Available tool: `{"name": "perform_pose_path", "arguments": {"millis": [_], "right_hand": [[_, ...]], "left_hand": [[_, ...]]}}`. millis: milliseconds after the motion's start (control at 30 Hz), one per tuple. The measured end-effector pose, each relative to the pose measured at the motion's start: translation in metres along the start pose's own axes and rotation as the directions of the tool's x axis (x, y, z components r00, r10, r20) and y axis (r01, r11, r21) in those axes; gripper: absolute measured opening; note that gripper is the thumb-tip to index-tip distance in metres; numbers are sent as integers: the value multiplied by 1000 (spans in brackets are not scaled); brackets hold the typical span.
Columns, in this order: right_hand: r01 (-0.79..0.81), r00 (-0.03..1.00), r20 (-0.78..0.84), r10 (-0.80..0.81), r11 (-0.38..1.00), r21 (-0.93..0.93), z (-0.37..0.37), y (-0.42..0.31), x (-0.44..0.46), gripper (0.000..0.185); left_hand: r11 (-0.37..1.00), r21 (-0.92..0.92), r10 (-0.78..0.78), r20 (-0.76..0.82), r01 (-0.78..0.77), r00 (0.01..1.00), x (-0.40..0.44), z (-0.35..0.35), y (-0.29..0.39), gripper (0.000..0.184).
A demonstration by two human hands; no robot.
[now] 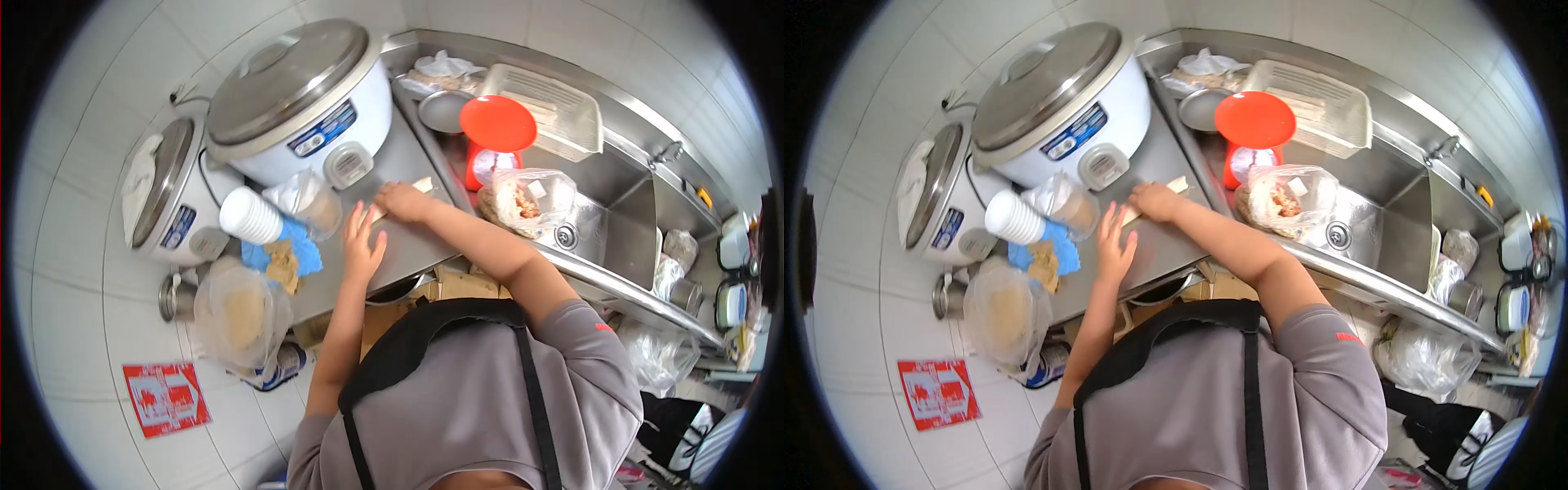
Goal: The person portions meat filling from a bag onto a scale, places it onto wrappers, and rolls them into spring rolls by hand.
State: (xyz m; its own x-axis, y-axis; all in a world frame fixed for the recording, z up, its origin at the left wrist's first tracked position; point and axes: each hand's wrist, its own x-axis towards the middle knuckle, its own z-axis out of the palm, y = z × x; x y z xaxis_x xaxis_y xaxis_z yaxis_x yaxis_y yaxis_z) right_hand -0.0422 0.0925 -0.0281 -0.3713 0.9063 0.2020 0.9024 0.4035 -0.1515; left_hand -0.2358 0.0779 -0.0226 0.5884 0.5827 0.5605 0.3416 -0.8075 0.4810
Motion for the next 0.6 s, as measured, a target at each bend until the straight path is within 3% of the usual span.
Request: {"name": "perform_pose_path", "arguments": {"millis": [100, 167, 267, 333, 400, 533, 600], "right_hand": [[-234, 968, 136, 212, 957, 173, -15, -2, -17, 31], [-419, 900, 287, 328, 834, 359, -38, 3, -33, 35], [-314, 947, 248, 204, 746, 587, -100, 28, -85, 38], [-397, 917, 353, 185, 513, 761, -151, 53, -120, 38], [-333, 940, 286, 184, 322, 886, -199, 88, -155, 35], [-206, 814, 223, 536, -93, 974, -251, 183, -210, 41], [-264, 753, 130, 645, 115, 958, -251, 235, -229, 41]], "left_hand": [[992, -128, -19, -95, 6, 995, -4, -9, 17, 51], [988, -149, -49, -122, 31, 991, -7, -16, 27, 49], [984, -144, -125, -148, 104, 981, -20, -24, 26, 45], [977, -131, -184, -144, 165, 972, -30, -31, 25, 41], [918, -313, -304, -163, 243, 939, -49, -28, 14, 36], [770, -517, -528, -188, 373, 828, -74, -22, 19, 29], [786, -426, -560, -180, 449, 809, -87, -21, 17, 29]]}}
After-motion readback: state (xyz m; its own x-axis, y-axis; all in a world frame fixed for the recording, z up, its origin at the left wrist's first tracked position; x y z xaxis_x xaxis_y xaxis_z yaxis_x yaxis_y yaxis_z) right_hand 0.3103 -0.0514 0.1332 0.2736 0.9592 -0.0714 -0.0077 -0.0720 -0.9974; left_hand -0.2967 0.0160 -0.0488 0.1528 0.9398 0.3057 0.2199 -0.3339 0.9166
